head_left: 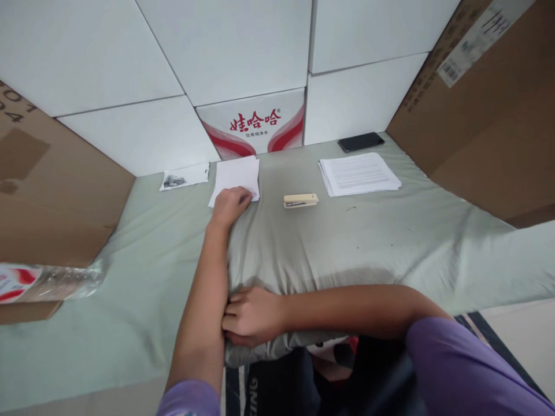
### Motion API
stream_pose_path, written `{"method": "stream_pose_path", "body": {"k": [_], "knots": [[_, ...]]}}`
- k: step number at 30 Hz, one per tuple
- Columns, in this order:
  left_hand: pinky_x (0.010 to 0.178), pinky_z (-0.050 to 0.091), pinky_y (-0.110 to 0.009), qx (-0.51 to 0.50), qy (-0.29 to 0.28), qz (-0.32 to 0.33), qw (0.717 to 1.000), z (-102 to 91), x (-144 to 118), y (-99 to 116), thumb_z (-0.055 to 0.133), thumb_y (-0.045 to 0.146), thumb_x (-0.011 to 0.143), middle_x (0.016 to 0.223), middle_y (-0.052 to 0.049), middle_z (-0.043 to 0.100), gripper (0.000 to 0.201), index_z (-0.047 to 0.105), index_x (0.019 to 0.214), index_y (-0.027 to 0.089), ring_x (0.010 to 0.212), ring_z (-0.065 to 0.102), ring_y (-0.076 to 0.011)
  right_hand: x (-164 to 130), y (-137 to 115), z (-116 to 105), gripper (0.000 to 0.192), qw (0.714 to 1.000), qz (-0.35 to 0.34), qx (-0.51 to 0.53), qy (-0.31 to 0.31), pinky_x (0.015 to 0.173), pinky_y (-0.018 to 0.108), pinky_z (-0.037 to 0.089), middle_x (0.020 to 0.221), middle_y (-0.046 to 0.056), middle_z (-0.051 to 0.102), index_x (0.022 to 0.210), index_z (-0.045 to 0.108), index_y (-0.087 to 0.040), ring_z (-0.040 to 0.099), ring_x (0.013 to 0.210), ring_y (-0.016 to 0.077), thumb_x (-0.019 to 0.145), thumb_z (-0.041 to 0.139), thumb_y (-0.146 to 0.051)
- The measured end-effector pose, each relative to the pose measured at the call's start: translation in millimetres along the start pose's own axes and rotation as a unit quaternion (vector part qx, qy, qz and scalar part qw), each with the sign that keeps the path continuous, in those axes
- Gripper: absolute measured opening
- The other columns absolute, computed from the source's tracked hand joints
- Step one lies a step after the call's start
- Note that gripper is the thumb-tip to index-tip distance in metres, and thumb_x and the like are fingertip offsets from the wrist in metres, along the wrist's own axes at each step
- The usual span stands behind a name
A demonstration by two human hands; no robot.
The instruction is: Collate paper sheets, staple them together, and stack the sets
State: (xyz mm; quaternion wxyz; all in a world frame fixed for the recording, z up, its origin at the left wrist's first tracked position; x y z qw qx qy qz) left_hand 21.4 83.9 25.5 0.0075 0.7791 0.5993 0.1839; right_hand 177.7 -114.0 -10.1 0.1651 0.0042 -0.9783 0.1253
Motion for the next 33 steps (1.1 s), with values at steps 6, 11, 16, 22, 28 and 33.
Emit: {"method": "stream_pose_path", "body": {"k": [6, 11, 16, 22, 28, 33], "knots": [[0.094, 0.047, -0.038, -0.002, 0.03, -0.024, 0.999, -0.9, 1.2, 1.4, 0.056, 0.039, 0.095, 0.105, -0.008, 0.077, 0.026, 0.074, 0.096, 0.022, 0.101, 0.069, -0.0262, 1.0, -0.1, 0.5, 0.026, 1.0, 0.007, 0.007, -0.004, 0.07, 0.037, 0.042, 0.093, 0.006, 0.07, 0.091, 0.062, -0.017, 0.061, 0.083, 0.0206, 0.099, 0.046, -0.036], [0.093, 0.049, -0.035, -0.089, 0.045, -0.066, 0.993, 1.0, 0.8, -6.1, 0.057, 0.048, 0.094, 0.105, -0.006, 0.078, 0.031, 0.076, 0.095, 0.023, 0.1, 0.07, -0.024, 1.0, -0.1, -2.6, 0.027, 1.0, 0.004, 0.007, -0.007, 0.07, 0.037, 0.042, 0.092, 0.006, 0.069, 0.09, 0.062, -0.017, 0.061, 0.082, 0.0204, 0.099, 0.045, -0.036], [0.093, 0.05, -0.033, -0.151, 0.072, -0.078, 0.983, 3.5, 2.1, -13.4, 0.052, 0.044, 0.095, 0.108, -0.006, 0.078, 0.033, 0.075, 0.1, 0.021, 0.102, 0.069, -0.0222, 0.7, 0.2, -5.1, 0.026, 1.0, 0.003, 0.012, -0.011, 0.071, 0.037, 0.043, 0.093, 0.006, 0.069, 0.09, 0.062, -0.018, 0.061, 0.083, 0.0206, 0.099, 0.046, -0.036], [0.087, 0.049, -0.032, -0.095, 0.195, -0.131, 0.967, -17.8, 2.6, -13.0, 0.047, 0.035, 0.098, 0.099, -0.006, 0.073, 0.024, 0.066, 0.105, 0.021, 0.092, 0.066, -0.021, -0.6, 1.5, -4.2, 0.027, 0.999, 0.012, 0.03, 0.024, 0.071, 0.035, 0.043, 0.091, 0.004, 0.067, 0.089, 0.06, -0.019, 0.059, 0.081, 0.0186, 0.101, 0.043, -0.036], [0.083, 0.046, -0.028, -0.086, 0.397, -0.074, 0.911, -84.5, -6.5, -7.8, 0.041, 0.029, 0.103, 0.092, -0.005, 0.062, 0.019, 0.054, 0.106, 0.015, 0.085, 0.059, -0.0148, -0.3, 42.3, -48.4, 0.015, 0.96, 0.098, 0.172, 0.198, 0.078, 0.029, 0.047, 0.086, 0.004, 0.062, 0.093, 0.058, -0.017, 0.057, 0.081, 0.0144, 0.097, 0.046, -0.026], [0.081, 0.045, -0.024, -0.156, 0.447, -0.011, 0.881, -128.5, -17.7, 17.5, 0.046, 0.033, 0.101, 0.09, -0.001, 0.053, 0.022, 0.054, 0.105, 0.013, 0.082, 0.054, -0.0093, -22.2, 118.9, -105.2, 0.03, 0.818, 0.324, 0.284, 0.382, 0.083, 0.032, 0.052, 0.111, 0.01, 0.063, 0.109, 0.057, -0.016, 0.061, 0.1, 0.0183, 0.09, 0.061, -0.039]]}}
Point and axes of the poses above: each hand's wrist, its own x-axis towards the middle knuckle, its own z-axis out of the palm, y = z × x, the point moved 1 cm from there along x, towards the middle knuckle
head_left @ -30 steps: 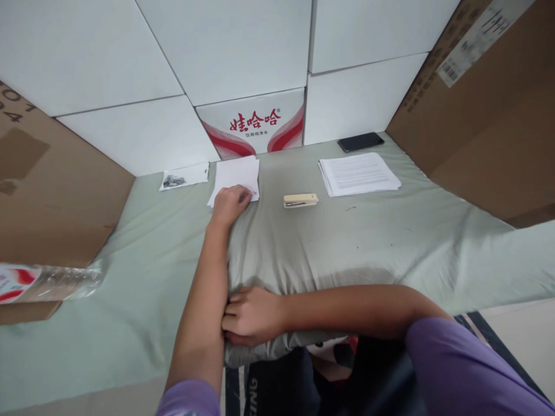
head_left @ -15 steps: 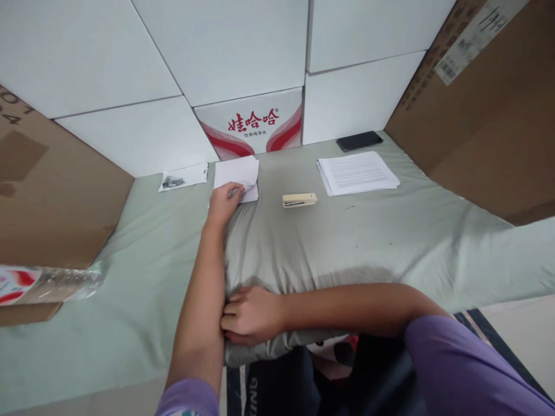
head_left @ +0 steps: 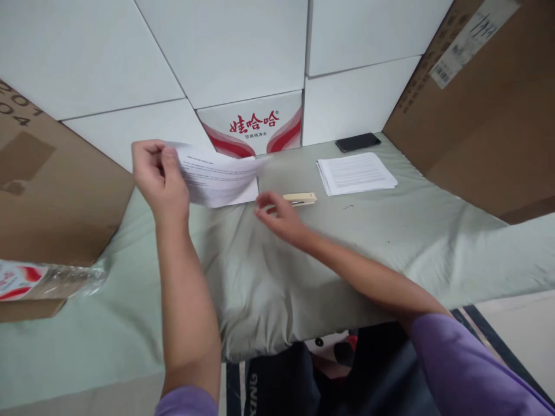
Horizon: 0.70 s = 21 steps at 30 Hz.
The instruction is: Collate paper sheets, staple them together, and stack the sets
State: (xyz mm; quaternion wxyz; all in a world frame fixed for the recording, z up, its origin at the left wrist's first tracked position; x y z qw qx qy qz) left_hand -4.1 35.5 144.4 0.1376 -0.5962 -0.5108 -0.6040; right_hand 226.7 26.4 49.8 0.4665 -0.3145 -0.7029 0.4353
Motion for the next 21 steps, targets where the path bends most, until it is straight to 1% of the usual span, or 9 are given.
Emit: {"method": "stream_pose_path", "body": {"k": [2, 4, 7, 9, 13, 16, 18, 20, 21], "knots": [[0.078, 0.044, -0.022, -0.044, 0.004, 0.002, 0.999, -0.7, 1.6, 14.9, 0.052, 0.034, 0.099, 0.089, 0.0, 0.053, 0.021, 0.056, 0.101, 0.013, 0.079, 0.053, -0.0082, 17.4, 8.4, -27.7, 0.053, 0.997, 0.049, 0.029, 0.049, 0.092, 0.038, 0.053, 0.131, 0.014, 0.058, 0.122, 0.054, -0.017, 0.058, 0.118, 0.0233, 0.081, 0.073, -0.046], [0.072, 0.042, -0.021, -0.095, -0.004, -0.012, 0.995, 5.2, -1.0, 27.4, 0.059, 0.033, 0.096, 0.083, 0.002, 0.053, 0.019, 0.058, 0.096, 0.014, 0.073, 0.05, -0.0073, 22.7, 14.4, -50.3, 0.064, 0.992, 0.081, 0.101, 0.013, 0.099, 0.043, 0.052, 0.136, 0.014, 0.059, 0.127, 0.054, -0.018, 0.056, 0.126, 0.0263, 0.076, 0.079, -0.049], [0.058, 0.034, -0.02, -0.197, -0.037, -0.072, 0.977, 23.9, -11.8, 41.9, 0.067, 0.036, 0.093, 0.065, 0.007, 0.044, 0.02, 0.057, 0.093, 0.018, 0.057, 0.041, -0.0064, 7.7, 17.3, -74.1, 0.057, 0.963, 0.127, 0.222, -0.079, 0.105, 0.046, 0.051, 0.12, 0.012, 0.069, 0.117, 0.065, -0.017, 0.065, 0.117, 0.0268, 0.075, 0.081, -0.051], [0.054, 0.031, -0.022, -0.263, -0.053, -0.114, 0.957, 39.2, -22.5, 50.7, 0.069, 0.041, 0.093, 0.06, 0.008, 0.038, 0.024, 0.057, 0.095, 0.021, 0.053, 0.038, -0.0073, -11.2, 17.4, -86.5, 0.051, 0.949, 0.161, 0.259, -0.081, 0.104, 0.046, 0.052, 0.113, 0.011, 0.073, 0.109, 0.07, -0.017, 0.069, 0.108, 0.026, 0.073, 0.084, -0.051], [0.058, 0.039, -0.023, -0.32, -0.069, -0.194, 0.925, 63.7, -51.7, 67.8, 0.072, 0.053, 0.087, 0.066, 0.005, 0.051, 0.039, 0.06, 0.11, 0.024, 0.061, 0.054, -0.0108, -44.5, 19.9, -112.5, 0.048, 0.958, 0.176, 0.228, 0.005, 0.092, 0.043, 0.057, 0.105, 0.009, 0.075, 0.104, 0.073, -0.019, 0.071, 0.095, 0.0241, 0.073, 0.083, -0.054], [0.061, 0.046, -0.025, -0.329, -0.165, -0.264, 0.892, 71.7, -84.0, 76.9, 0.073, 0.056, 0.084, 0.072, 0.002, 0.062, 0.049, 0.063, 0.119, 0.023, 0.067, 0.062, -0.0142, -56.7, 24.5, -134.4, 0.044, 0.978, 0.116, 0.122, 0.125, 0.082, 0.036, 0.057, 0.095, 0.007, 0.076, 0.095, 0.074, -0.018, 0.07, 0.087, 0.0217, 0.076, 0.079, -0.058], [0.062, 0.049, -0.026, -0.325, -0.242, -0.299, 0.864, 71.3, -109.6, 79.1, 0.077, 0.054, 0.081, 0.073, 0.0, 0.067, 0.047, 0.067, 0.112, 0.021, 0.068, 0.065, -0.016, -61.4, 26.4, -144.6, 0.044, 0.978, 0.077, 0.051, 0.185, 0.078, 0.033, 0.056, 0.089, 0.006, 0.075, 0.089, 0.074, -0.018, 0.068, 0.084, 0.021, 0.077, 0.077, -0.061], [0.065, 0.051, -0.026, -0.307, -0.243, -0.314, 0.865, 66.1, -133.6, 77.6, 0.076, 0.052, 0.081, 0.075, -0.002, 0.07, 0.039, 0.069, 0.098, 0.018, 0.071, 0.067, -0.0159, -65.5, 26.4, -148.2, 0.045, 0.977, 0.055, 0.004, 0.208, 0.074, 0.032, 0.054, 0.086, 0.005, 0.073, 0.085, 0.074, -0.018, 0.067, 0.081, 0.0207, 0.078, 0.075, -0.063], [0.066, 0.052, -0.025, -0.297, -0.217, -0.326, 0.871, 62.3, -143.8, 75.7, 0.075, 0.052, 0.082, 0.075, -0.001, 0.07, 0.037, 0.069, 0.096, 0.018, 0.071, 0.067, -0.015, -67.5, 25.6, -147.6, 0.045, 0.977, 0.048, -0.011, 0.208, 0.074, 0.032, 0.054, 0.085, 0.004, 0.073, 0.085, 0.074, -0.019, 0.066, 0.08, 0.0205, 0.079, 0.073, -0.063]]}}
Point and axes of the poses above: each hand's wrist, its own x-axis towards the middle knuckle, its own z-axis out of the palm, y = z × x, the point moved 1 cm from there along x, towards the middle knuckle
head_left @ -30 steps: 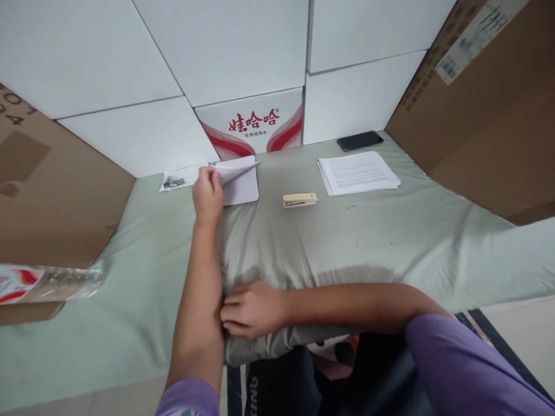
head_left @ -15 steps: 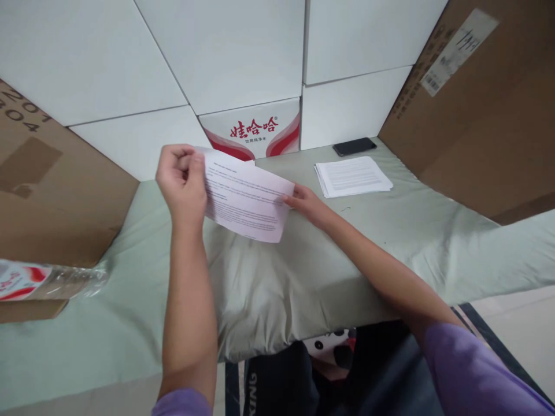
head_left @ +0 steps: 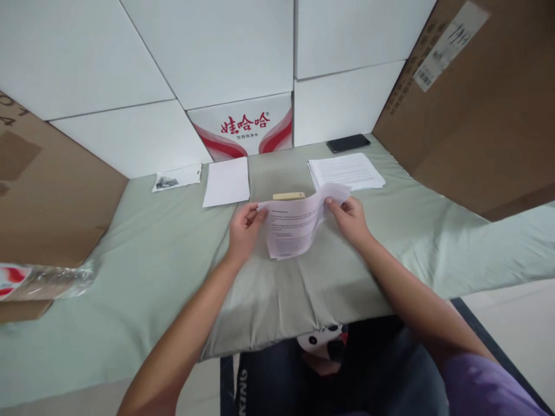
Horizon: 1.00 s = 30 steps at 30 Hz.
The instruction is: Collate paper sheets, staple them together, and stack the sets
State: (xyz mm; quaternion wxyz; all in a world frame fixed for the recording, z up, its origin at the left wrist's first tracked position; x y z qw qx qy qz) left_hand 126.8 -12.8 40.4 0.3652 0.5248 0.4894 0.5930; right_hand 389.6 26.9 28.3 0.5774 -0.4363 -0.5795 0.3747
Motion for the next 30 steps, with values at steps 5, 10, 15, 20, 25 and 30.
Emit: {"method": "stream_pose_path", "body": {"k": [5, 10, 15, 20, 25, 30], "knots": [[0.069, 0.056, -0.025, -0.086, 0.059, -0.042, 0.994, -15.1, -20.3, -19.4, 0.072, 0.065, 0.079, 0.093, -0.006, 0.077, 0.06, 0.066, 0.12, 0.021, 0.081, 0.073, -0.0178, -13.8, -5.1, 7.7, 0.039, 0.999, -0.027, -0.021, 0.012, 0.074, 0.031, 0.053, 0.083, 0.004, 0.071, 0.085, 0.073, -0.02, 0.065, 0.08, 0.0199, 0.087, 0.067, -0.058], [0.08, 0.061, -0.036, -0.019, -0.018, -0.05, 0.998, -25.3, -14.4, -23.0, 0.078, 0.063, 0.074, 0.092, -0.011, 0.079, 0.056, 0.076, 0.103, 0.015, 0.092, 0.075, -0.0264, -17.7, -7.0, 10.6, 0.037, 0.999, -0.026, -0.034, 0.027, 0.072, 0.031, 0.053, 0.082, 0.004, 0.07, 0.086, 0.073, -0.02, 0.064, 0.078, 0.0192, 0.089, 0.066, -0.056], [0.098, 0.057, -0.039, -0.017, 0.019, -0.024, 0.999, -29.6, -11.6, -27.8, 0.071, 0.054, 0.086, 0.107, -0.011, 0.078, 0.046, 0.076, 0.109, 0.016, 0.106, 0.072, -0.0251, -15.8, -9.5, 11.9, 0.041, 0.998, 0.02, 0.015, -0.059, 0.078, 0.035, 0.057, 0.091, 0.006, 0.074, 0.095, 0.074, -0.02, 0.069, 0.085, 0.0226, 0.082, 0.074, -0.058], [0.106, 0.052, -0.039, -0.075, 0.006, -0.014, 0.997, -24.5, -13.9, -35.0, 0.071, 0.053, 0.086, 0.121, -0.012, 0.074, 0.049, 0.069, 0.121, 0.019, 0.119, 0.068, -0.0243, -15.4, -4.9, 12.3, 0.04, 0.993, 0.052, 0.038, -0.094, 0.084, 0.039, 0.058, 0.091, 0.006, 0.075, 0.091, 0.075, -0.02, 0.071, 0.091, 0.0244, 0.083, 0.072, -0.059], [0.103, 0.053, -0.04, -0.07, 0.0, -0.056, 0.996, -22.3, -14.9, -48.0, 0.077, 0.055, 0.08, 0.115, -0.011, 0.076, 0.053, 0.068, 0.117, 0.02, 0.112, 0.071, -0.0249, -13.0, -3.8, 9.6, 0.037, 0.993, 0.065, 0.035, -0.093, 0.086, 0.039, 0.058, 0.092, 0.007, 0.076, 0.093, 0.076, -0.019, 0.072, 0.09, 0.024, 0.08, 0.077, -0.054], [0.104, 0.053, -0.039, -0.065, -0.018, -0.054, 0.996, -21.1, -16.5, -45.2, 0.075, 0.053, 0.083, 0.117, -0.012, 0.075, 0.049, 0.07, 0.116, 0.018, 0.116, 0.069, -0.0257, -12.3, -7.7, 6.9, 0.035, 0.992, 0.074, 0.046, -0.09, 0.083, 0.037, 0.058, 0.087, 0.006, 0.075, 0.09, 0.076, -0.019, 0.071, 0.086, 0.0231, 0.079, 0.077, -0.052]]}}
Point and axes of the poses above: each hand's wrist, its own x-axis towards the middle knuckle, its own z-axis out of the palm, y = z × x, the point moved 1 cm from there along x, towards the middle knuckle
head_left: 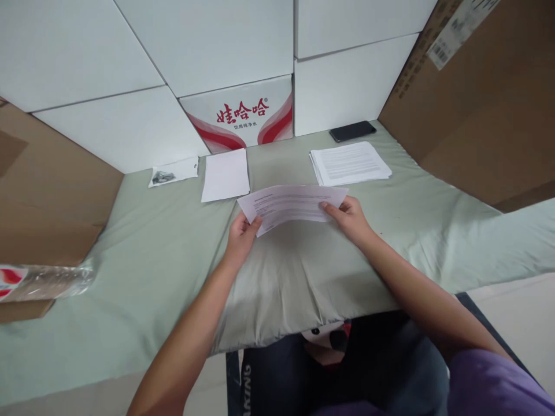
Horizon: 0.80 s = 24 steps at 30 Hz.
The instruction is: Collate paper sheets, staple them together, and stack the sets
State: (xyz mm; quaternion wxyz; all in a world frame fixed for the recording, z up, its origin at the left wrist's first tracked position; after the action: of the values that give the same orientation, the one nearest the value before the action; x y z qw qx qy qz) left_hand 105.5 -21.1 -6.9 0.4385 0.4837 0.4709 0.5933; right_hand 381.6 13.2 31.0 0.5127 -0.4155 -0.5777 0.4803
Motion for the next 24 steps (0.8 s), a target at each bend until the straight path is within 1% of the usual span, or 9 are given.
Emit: {"method": "stream_pose_path", "body": {"k": [4, 6, 8, 10, 12, 14, 18, 22, 24], "knots": [[0.099, 0.055, -0.037, -0.011, 0.024, 0.027, 0.999, -0.5, -0.6, 4.9, 0.073, 0.052, 0.085, 0.112, -0.01, 0.077, 0.043, 0.07, 0.113, 0.019, 0.112, 0.071, -0.0238, -2.6, -1.9, -1.2, 0.029, 1.0, -0.019, 0.011, 0.013, 0.084, 0.037, 0.058, 0.086, 0.005, 0.075, 0.088, 0.077, -0.02, 0.071, 0.085, 0.0223, 0.08, 0.075, -0.048], [0.099, 0.056, -0.039, -0.005, 0.009, 0.013, 1.0, -0.2, 0.1, 2.9, 0.077, 0.049, 0.081, 0.113, -0.011, 0.077, 0.046, 0.069, 0.114, 0.019, 0.108, 0.072, -0.0238, -3.0, -0.4, -0.8, 0.028, 1.0, -0.011, 0.002, -0.006, 0.083, 0.038, 0.058, 0.085, 0.005, 0.075, 0.087, 0.077, -0.019, 0.072, 0.086, 0.0236, 0.078, 0.076, -0.045], [0.099, 0.057, -0.042, 0.012, -0.018, -0.02, 1.0, 0.8, 1.3, -1.0, 0.081, 0.048, 0.076, 0.114, -0.012, 0.077, 0.048, 0.071, 0.113, 0.018, 0.106, 0.073, -0.0256, -2.8, 2.3, -0.5, 0.026, 1.0, 0.005, -0.009, -0.021, 0.081, 0.038, 0.058, 0.083, 0.006, 0.075, 0.085, 0.077, -0.018, 0.072, 0.086, 0.0248, 0.075, 0.076, -0.043], [0.101, 0.056, -0.045, 0.021, -0.034, -0.039, 0.998, 1.5, 2.7, -4.4, 0.081, 0.048, 0.076, 0.115, -0.014, 0.077, 0.049, 0.072, 0.112, 0.017, 0.108, 0.072, -0.0277, -2.3, 4.8, -1.0, 0.025, 1.0, 0.011, -0.011, -0.012, 0.077, 0.038, 0.058, 0.082, 0.006, 0.075, 0.082, 0.077, -0.018, 0.071, 0.083, 0.0248, 0.073, 0.076, -0.041], [0.103, 0.054, -0.047, 0.013, -0.026, -0.033, 0.999, 1.5, 4.3, -5.8, 0.077, 0.05, 0.079, 0.116, -0.014, 0.076, 0.047, 0.073, 0.112, 0.016, 0.112, 0.071, -0.0284, -2.0, 5.9, -1.8, 0.024, 1.0, 0.008, -0.004, 0.003, 0.074, 0.037, 0.058, 0.081, 0.005, 0.075, 0.081, 0.077, -0.018, 0.071, 0.081, 0.0244, 0.074, 0.074, -0.041], [0.104, 0.054, -0.047, 0.01, -0.019, -0.033, 0.999, 0.9, 5.8, -5.9, 0.075, 0.051, 0.081, 0.117, -0.014, 0.076, 0.047, 0.073, 0.113, 0.016, 0.113, 0.071, -0.0284, -1.7, 5.8, -1.9, 0.024, 1.0, 0.013, -0.003, -0.002, 0.072, 0.036, 0.057, 0.08, 0.005, 0.075, 0.082, 0.077, -0.018, 0.071, 0.08, 0.0242, 0.075, 0.073, -0.041], [0.105, 0.053, -0.049, 0.037, -0.017, -0.051, 0.998, -0.5, 7.2, -5.5, 0.076, 0.051, 0.08, 0.118, -0.014, 0.076, 0.049, 0.073, 0.113, 0.015, 0.113, 0.071, -0.029, -1.1, 4.8, 0.1, 0.024, 0.999, 0.035, -0.011, -0.036, 0.074, 0.038, 0.058, 0.082, 0.005, 0.075, 0.086, 0.078, -0.018, 0.071, 0.079, 0.024, 0.076, 0.073, -0.039], [0.106, 0.052, -0.047, 0.034, -0.013, -0.032, 0.999, -0.5, 5.7, -4.1, 0.074, 0.052, 0.081, 0.117, -0.013, 0.076, 0.048, 0.073, 0.113, 0.016, 0.113, 0.071, -0.0281, -0.7, 4.9, 0.1, 0.021, 1.0, 0.006, -0.003, -0.017, 0.079, 0.039, 0.058, 0.081, 0.005, 0.075, 0.082, 0.078, -0.019, 0.072, 0.081, 0.0237, 0.076, 0.073, -0.039], [0.104, 0.054, -0.047, 0.033, -0.019, -0.038, 0.999, 0.7, 4.5, -2.7, 0.075, 0.053, 0.081, 0.114, -0.013, 0.077, 0.047, 0.074, 0.111, 0.016, 0.111, 0.071, -0.0285, -0.5, 5.6, -0.5, 0.023, 1.0, 0.018, -0.01, -0.019, 0.076, 0.039, 0.058, 0.08, 0.005, 0.075, 0.084, 0.078, -0.019, 0.071, 0.079, 0.0235, 0.077, 0.073, -0.04]]}}
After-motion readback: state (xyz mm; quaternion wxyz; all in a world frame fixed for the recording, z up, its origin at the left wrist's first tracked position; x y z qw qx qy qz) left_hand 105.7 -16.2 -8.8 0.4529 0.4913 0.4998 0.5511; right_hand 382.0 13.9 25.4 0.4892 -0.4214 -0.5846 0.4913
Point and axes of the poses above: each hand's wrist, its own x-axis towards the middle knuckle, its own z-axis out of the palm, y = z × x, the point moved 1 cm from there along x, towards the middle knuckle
